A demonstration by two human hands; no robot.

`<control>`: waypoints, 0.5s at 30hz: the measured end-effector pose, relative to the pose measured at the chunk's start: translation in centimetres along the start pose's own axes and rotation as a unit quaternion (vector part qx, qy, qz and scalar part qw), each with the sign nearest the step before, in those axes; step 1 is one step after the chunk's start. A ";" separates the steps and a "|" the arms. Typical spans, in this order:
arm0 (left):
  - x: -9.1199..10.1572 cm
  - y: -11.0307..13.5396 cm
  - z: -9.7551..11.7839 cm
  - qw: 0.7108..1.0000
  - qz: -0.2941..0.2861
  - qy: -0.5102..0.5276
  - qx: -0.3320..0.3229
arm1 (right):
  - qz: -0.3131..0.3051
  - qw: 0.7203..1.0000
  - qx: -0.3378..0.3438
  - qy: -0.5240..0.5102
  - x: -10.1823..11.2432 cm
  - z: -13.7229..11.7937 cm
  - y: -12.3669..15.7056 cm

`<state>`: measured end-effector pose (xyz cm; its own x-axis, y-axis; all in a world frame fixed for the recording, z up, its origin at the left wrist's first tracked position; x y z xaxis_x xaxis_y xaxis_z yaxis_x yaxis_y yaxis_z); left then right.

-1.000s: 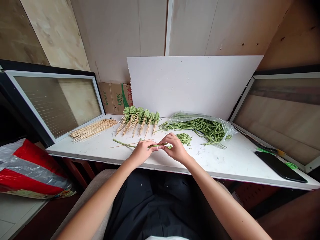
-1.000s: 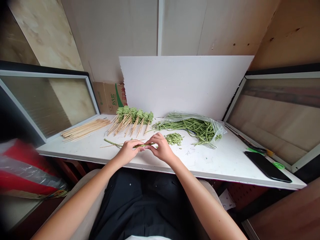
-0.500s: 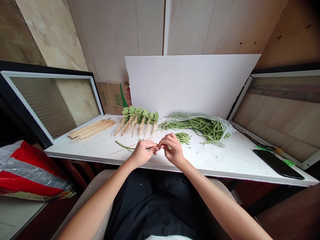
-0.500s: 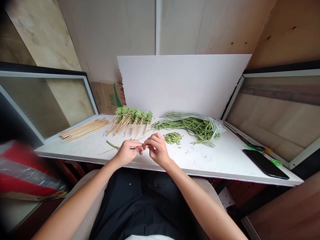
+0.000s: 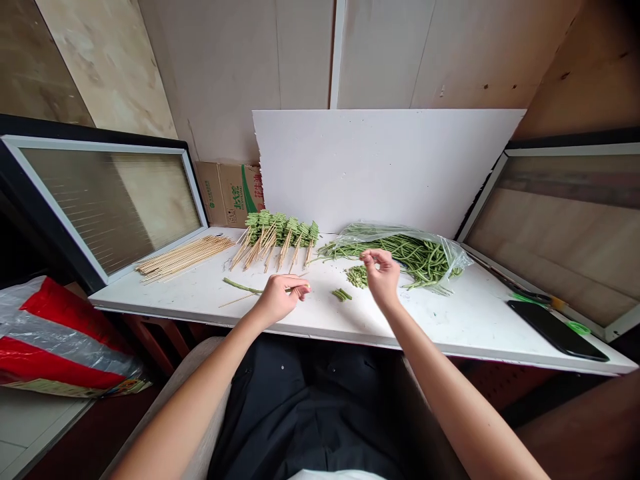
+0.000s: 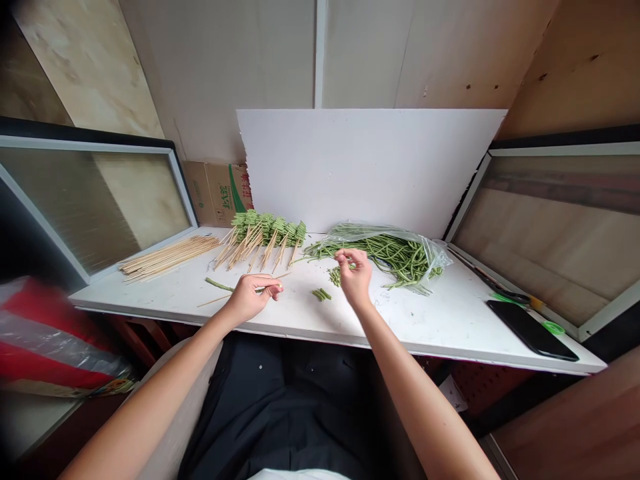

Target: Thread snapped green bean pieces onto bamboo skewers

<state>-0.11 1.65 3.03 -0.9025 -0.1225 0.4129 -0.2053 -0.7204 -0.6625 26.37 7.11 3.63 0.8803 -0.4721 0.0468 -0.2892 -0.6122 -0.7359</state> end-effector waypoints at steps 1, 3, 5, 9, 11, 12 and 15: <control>0.2 0.0 -0.4 1.000 0.002 0.003 0.014 | -0.007 0.999 0.004 0.034 0.6 0.9 -0.9; 0.3 0.0 -1.2 0.999 0.005 0.003 0.035 | -0.033 0.996 0.003 0.087 1.2 2.4 -1.9; 0.1 0.0 -1.6 0.999 0.006 -0.007 0.041 | -0.094 0.989 -0.010 0.113 0.8 3.7 -1.7; -0.5 0.2 -1.9 0.999 -0.028 -0.028 0.032 | -0.219 0.961 -0.037 0.163 -1.0 5.3 0.4; -0.7 0.3 -2.0 0.998 -0.048 -0.031 0.031 | -0.262 0.940 -0.068 0.207 -1.5 5.9 1.2; -0.8 0.3 -2.0 0.997 -0.055 -0.035 0.030 | -0.286 0.926 -0.084 0.231 -1.6 6.2 1.5; -0.8 0.3 -2.2 0.997 -0.058 -0.054 0.022 | -0.340 0.888 -0.095 0.295 -1.5 6.8 1.6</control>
<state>-0.30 3.02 1.09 -0.8277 -0.1076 0.5508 -0.2867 -0.7625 -0.5799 27.11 11.14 -2.21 0.5424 -0.1672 0.8233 0.1266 -0.9525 -0.2768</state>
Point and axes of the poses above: each hand's wrist, its own y-axis away from the middle knuckle, its own x-axis out of the back of the hand, z = x × y, the point moved 3 cm from there along -y, towards the middle knuckle, and after that the axes turned 5 degrees about z, right-handed, at the moved point
